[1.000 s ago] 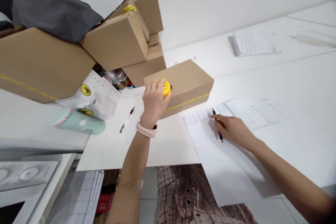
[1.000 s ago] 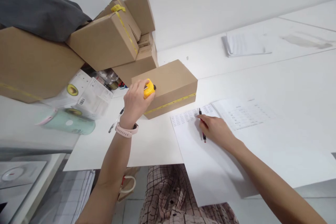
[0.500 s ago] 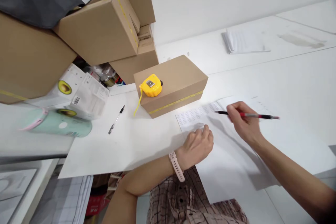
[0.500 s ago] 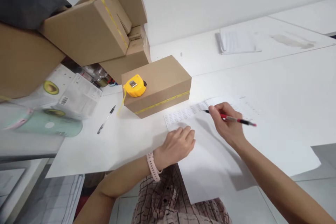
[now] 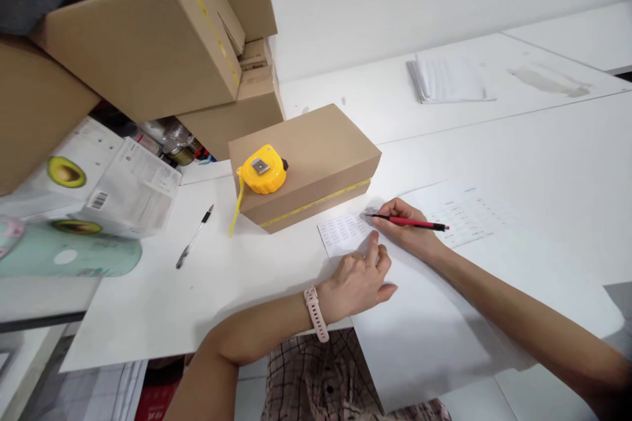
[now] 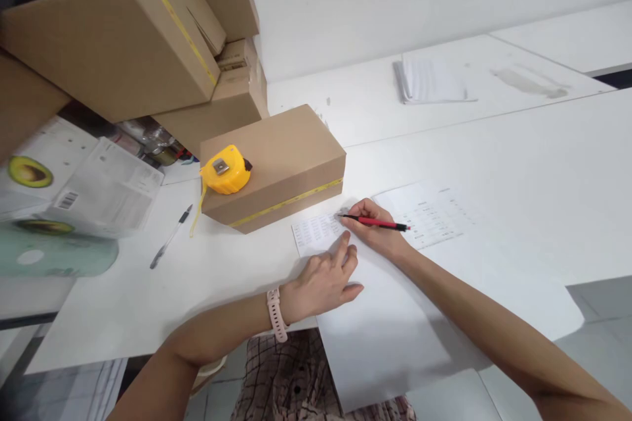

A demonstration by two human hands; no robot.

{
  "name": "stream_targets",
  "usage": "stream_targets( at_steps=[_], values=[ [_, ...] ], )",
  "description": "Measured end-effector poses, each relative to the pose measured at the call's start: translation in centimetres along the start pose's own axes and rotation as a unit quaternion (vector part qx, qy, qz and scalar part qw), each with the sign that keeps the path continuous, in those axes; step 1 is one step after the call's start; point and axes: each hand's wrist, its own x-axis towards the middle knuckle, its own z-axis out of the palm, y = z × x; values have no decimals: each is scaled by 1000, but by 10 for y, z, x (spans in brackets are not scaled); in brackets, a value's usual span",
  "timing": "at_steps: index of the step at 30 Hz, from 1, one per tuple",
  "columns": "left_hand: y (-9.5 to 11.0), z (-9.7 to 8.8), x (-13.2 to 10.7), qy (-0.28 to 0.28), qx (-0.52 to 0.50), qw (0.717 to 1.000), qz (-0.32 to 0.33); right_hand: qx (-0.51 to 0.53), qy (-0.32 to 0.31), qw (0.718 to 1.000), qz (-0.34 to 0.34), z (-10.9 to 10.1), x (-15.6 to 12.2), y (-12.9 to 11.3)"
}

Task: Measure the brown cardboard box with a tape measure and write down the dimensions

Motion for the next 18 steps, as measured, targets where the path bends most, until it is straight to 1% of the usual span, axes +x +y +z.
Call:
stream_targets(
  at_steps=[3,8,14,18],
  values=[
    [-2,1,2,1,-6,1000,6,-1,21,1000,-1,1,-4,4],
    [-2,4,3,3,-10,1000,6,-86,49,995,-32,-3,-8,10],
    [-2,5,4,26,-29,999,-6,-101,10,994,-38,-3,-9,13],
    [-2,5,4,35,-31,999,-11,-105,9,993,-43,-2,-10,11]
  ],
)
